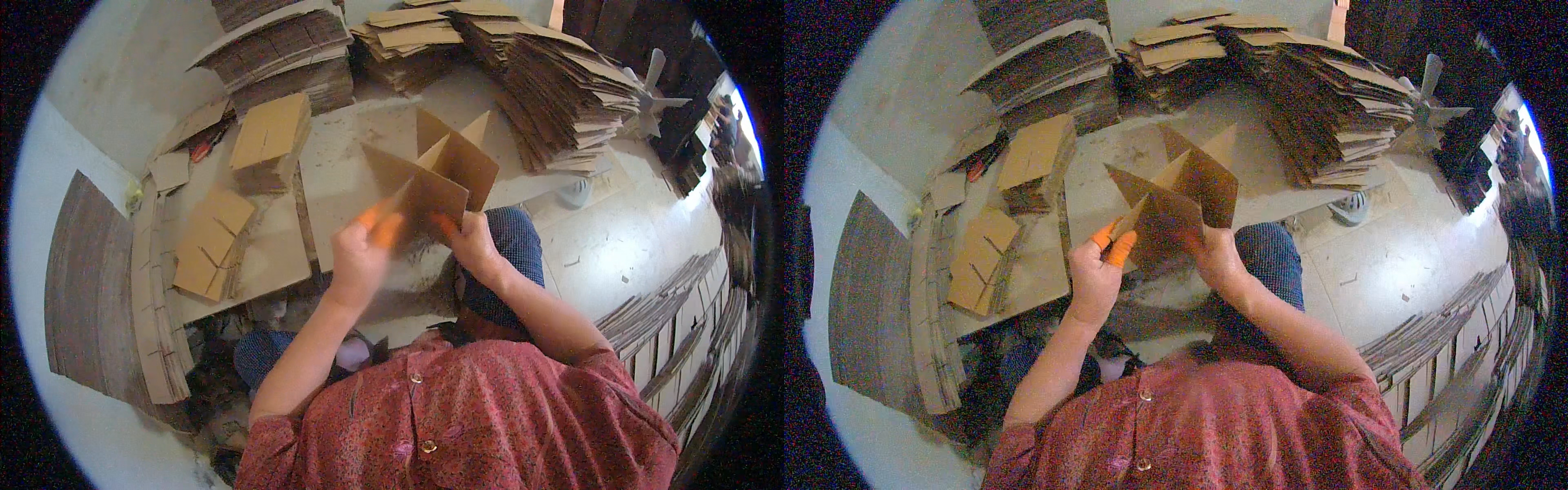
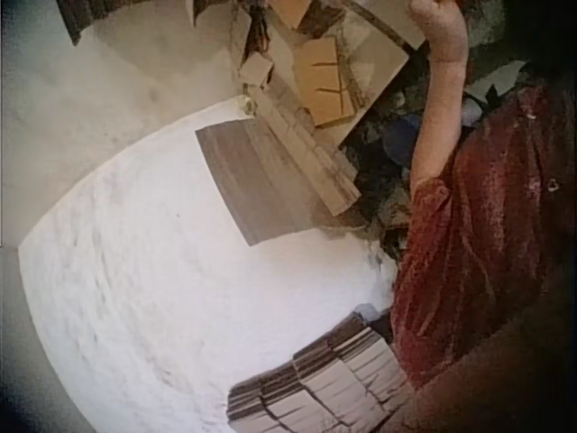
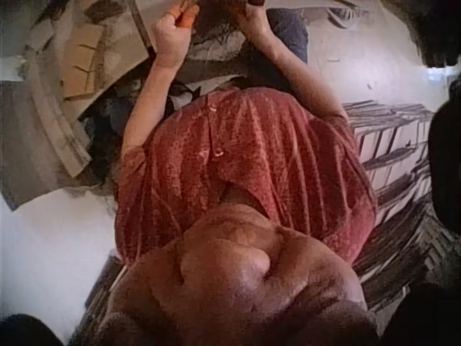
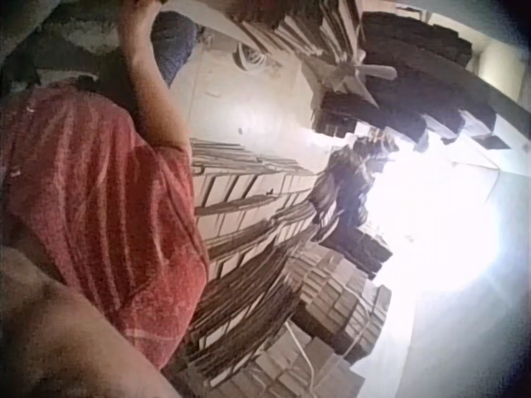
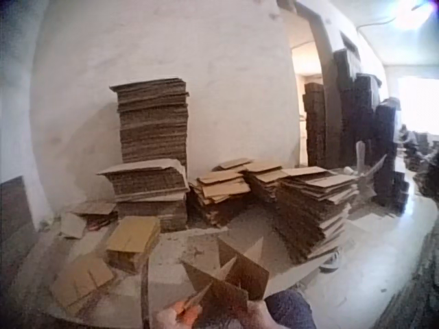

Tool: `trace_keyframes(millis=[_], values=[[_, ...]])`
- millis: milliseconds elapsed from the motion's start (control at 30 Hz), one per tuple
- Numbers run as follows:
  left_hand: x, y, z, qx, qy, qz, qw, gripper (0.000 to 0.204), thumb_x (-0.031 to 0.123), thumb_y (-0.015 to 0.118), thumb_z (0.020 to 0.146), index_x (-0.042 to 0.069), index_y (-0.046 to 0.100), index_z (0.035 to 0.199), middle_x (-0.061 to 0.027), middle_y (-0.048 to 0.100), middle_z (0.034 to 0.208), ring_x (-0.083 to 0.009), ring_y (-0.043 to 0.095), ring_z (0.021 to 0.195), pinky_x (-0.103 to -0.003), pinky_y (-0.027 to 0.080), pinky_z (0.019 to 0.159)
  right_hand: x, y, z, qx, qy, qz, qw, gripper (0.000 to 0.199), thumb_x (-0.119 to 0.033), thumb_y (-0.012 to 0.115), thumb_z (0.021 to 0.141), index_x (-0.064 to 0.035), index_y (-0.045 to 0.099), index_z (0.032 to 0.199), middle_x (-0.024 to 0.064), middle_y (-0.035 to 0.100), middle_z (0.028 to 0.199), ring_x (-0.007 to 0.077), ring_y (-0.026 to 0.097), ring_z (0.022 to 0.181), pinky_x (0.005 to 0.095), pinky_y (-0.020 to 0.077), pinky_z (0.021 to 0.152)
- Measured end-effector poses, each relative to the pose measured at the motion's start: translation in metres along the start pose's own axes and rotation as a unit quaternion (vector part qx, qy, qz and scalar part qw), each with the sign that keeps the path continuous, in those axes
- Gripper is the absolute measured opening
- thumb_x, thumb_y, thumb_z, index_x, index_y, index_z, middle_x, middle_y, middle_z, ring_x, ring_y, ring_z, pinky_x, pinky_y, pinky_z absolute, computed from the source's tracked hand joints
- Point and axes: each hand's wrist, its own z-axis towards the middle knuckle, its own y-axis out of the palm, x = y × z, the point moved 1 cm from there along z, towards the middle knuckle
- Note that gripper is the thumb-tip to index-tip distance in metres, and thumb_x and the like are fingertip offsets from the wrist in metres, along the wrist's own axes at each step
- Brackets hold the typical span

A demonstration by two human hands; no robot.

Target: The person sits on the floor and repeatedly cuts rectangular cardboard pieces into smaller sections using orange-handled scissors. The person stacks the cut pieces on the table and continues the process with new pieces from a nearby pile.

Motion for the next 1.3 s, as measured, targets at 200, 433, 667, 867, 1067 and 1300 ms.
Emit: trace_keyframes(millis=[200,433,667,867,1067,1300], values=[[-0.026,-0.008,-0.009,0.000,-0.048,-0.202,0.978,0.070,0.057,0.022,0.090,0.003,0.040,0.131,-0.0106,0.043,0.131,-0.0180,0.042,0.118,-0.030,0.034,0.098,-0.054,-0.056,0.006,0.212,-0.231,-0.025,0.949,0.045,-0.028,0.067,0.078,-0.0004,0.054,0.112,0.0181,0.059,0.108,0.0296,0.057,0.098,0.0360,0.0440,0.086],[0.005,0.032,0.011,-0.104,-0.109,-0.400,0.904,0.074,0.060,0.012,0.089,0.006,0.023,0.139,-0.0073,0.029,0.141,-0.0205,0.029,0.128,-0.034,0.021,0.107,-0.046,-0.065,0.053,0.048,-0.015,0.064,0.997,0.044,-0.028,0.064,0.080,-0.0002,0.054,0.112,0.0103,0.060,0.101,0.0205,0.055,0.095,0.0323,0.0433,0.084],[-0.008,0.068,-0.016,-0.236,-0.066,-0.329,0.912,0.068,0.049,0.026,0.094,-0.001,0.016,0.139,-0.0132,0.019,0.145,-0.0222,0.019,0.133,-0.033,0.016,0.108,-0.062,-0.036,0.022,-0.141,0.166,0.189,0.958,0.037,-0.020,0.059,0.082,0.0007,0.054,0.113,0.0034,0.059,0.101,0.0119,0.053,0.092,0.0262,0.0447,0.077],[-0.021,0.070,-0.035,-0.204,-0.114,-0.379,0.895,0.062,0.048,0.037,0.090,0.004,0.032,0.134,-0.0092,0.039,0.133,-0.0216,0.040,0.117,-0.034,0.034,0.096,-0.107,-0.088,0.007,0.033,-0.031,0.060,0.997,0.035,-0.002,0.056,0.080,0.0027,0.053,0.115,0.0106,0.060,0.108,0.0136,0.054,0.098,0.0283,0.0431,0.085],[-0.068,0.066,-0.079,-0.170,-0.140,-0.222,0.950,0.036,0.021,0.048,0.091,0.000,0.050,0.120,-0.0126,0.057,0.116,-0.0157,0.056,0.096,-0.028,0.043,0.083,-0.186,-0.186,0.090,0.268,-0.300,-0.412,0.818,0.039,0.002,0.049,0.081,-0.0058,0.049,0.119,0.0230,0.056,0.110,0.0362,0.058,0.095,0.0386,0.0465,0.079],[-0.076,0.034,-0.053,-0.162,0.036,-0.041,0.985,0.032,0.010,0.058,0.083,0.003,0.057,0.113,-0.0166,0.060,0.108,-0.0254,0.059,0.099,-0.033,0.045,0.085,0.001,-0.326,0.202,0.153,-0.173,-0.490,0.840,0.034,-0.012,0.045,0.084,-0.0060,0.052,0.118,0.0205,0.053,0.116,0.0353,0.050,0.107,0.0449,0.0378,0.093]])
